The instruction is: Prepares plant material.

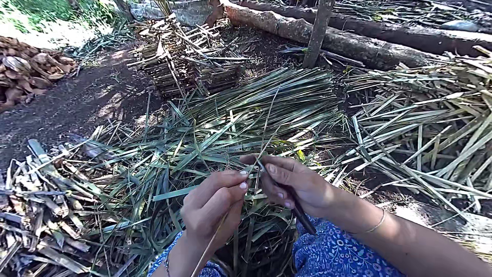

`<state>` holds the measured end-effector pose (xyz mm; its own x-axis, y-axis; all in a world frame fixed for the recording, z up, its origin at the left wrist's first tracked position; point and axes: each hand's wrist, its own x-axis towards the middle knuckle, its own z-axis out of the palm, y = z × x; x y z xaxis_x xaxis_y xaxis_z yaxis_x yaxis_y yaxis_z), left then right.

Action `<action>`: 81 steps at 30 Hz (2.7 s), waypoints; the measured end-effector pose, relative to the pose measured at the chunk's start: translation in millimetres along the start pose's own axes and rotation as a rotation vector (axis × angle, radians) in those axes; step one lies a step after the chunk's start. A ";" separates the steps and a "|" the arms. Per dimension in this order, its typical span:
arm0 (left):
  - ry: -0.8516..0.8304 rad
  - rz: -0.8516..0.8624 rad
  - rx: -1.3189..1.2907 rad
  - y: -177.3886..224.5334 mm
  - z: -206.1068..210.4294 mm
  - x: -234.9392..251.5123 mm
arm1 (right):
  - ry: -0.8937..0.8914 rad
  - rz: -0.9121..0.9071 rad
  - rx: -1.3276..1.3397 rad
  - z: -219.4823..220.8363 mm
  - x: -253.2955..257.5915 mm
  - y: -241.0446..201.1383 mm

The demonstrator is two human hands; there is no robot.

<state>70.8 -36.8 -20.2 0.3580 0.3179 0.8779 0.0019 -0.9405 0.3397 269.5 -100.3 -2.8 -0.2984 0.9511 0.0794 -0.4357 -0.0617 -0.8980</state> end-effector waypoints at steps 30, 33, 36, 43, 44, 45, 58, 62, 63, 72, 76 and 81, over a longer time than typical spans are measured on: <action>0.222 -0.532 -0.341 13.4 5.1 5.2 | 0.127 -0.125 0.058 -28.7 -6.2 -8.2; 0.197 -0.557 -0.416 17.8 14.0 6.1 | 0.024 -0.057 0.017 -3.0 -1.9 -5.6; 0.214 -0.533 -0.446 19.3 11.6 9.4 | 0.151 -0.145 0.025 -4.2 -2.4 -8.8; 0.190 -0.421 -0.347 16.8 3.3 3.8 | 0.112 -0.140 0.046 -16.3 -11.9 -12.2; 0.165 -0.393 -0.321 16.5 3.3 2.7 | 0.053 -0.092 0.040 -12.2 -12.9 -11.4; 0.143 -0.366 -0.296 16.1 3.7 1.6 | 0.008 -0.043 0.033 -7.0 -13.7 -11.2; 0.028 -0.064 -0.123 13.3 2.5 -0.9 | 0.097 -0.168 -0.022 -17.7 -13.4 -18.2; 0.068 -0.131 -0.159 15.9 2.7 0.1 | 0.267 -0.258 0.009 -28.6 -10.4 -23.4; 0.082 -0.148 -0.172 16.2 1.9 0.6 | 0.302 -0.284 0.026 -33.6 -10.4 -25.6; 0.206 -0.521 -0.522 28.1 16.6 3.4 | -0.086 -0.048 -0.059 3.2 -10.7 -8.5; 0.261 -0.604 -0.621 27.2 12.5 5.8 | 0.066 -0.184 -0.052 -21.9 -1.8 -17.2; 0.306 -0.633 -0.595 17.3 6.5 -0.6 | 0.362 -0.116 -0.117 -97.8 23.0 -17.8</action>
<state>76.7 -54.0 -17.1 0.1909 0.8501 0.4908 -0.3977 -0.3902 0.8304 353.4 -47.8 -27.3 0.0746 0.9962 0.0445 -0.3430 0.0675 -0.9369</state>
